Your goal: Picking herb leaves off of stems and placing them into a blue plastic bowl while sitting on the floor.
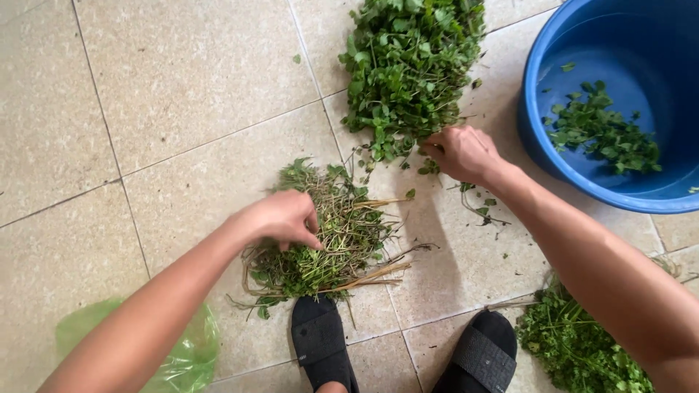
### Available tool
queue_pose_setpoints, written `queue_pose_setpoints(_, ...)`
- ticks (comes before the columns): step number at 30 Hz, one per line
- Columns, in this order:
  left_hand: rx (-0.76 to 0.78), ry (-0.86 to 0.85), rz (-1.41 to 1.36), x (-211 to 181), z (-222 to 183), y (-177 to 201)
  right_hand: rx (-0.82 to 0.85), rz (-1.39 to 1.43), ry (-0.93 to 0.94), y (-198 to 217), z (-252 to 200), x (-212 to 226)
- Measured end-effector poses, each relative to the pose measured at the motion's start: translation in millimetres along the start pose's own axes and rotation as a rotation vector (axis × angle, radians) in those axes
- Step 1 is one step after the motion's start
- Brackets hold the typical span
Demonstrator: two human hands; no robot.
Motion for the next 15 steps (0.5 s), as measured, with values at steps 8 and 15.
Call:
queue_pose_setpoints(8,-0.021,0.174,0.133,-13,2,15,0.233,-0.196,0.03,3,-2,3)
queue_pose_setpoints(15,-0.261,-0.008,-0.051,-44,62,18,0.213,-0.102,-0.056,38,-16,14)
Point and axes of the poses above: each hand's wrist, its own z-axis towards the middle knuckle, its own y-axis out of the back of the hand, x = y × z, the point moved 1 cm from there along z, towards the middle knuckle, and after that the axes turned 1 degree about z, right-handed, at the moved point
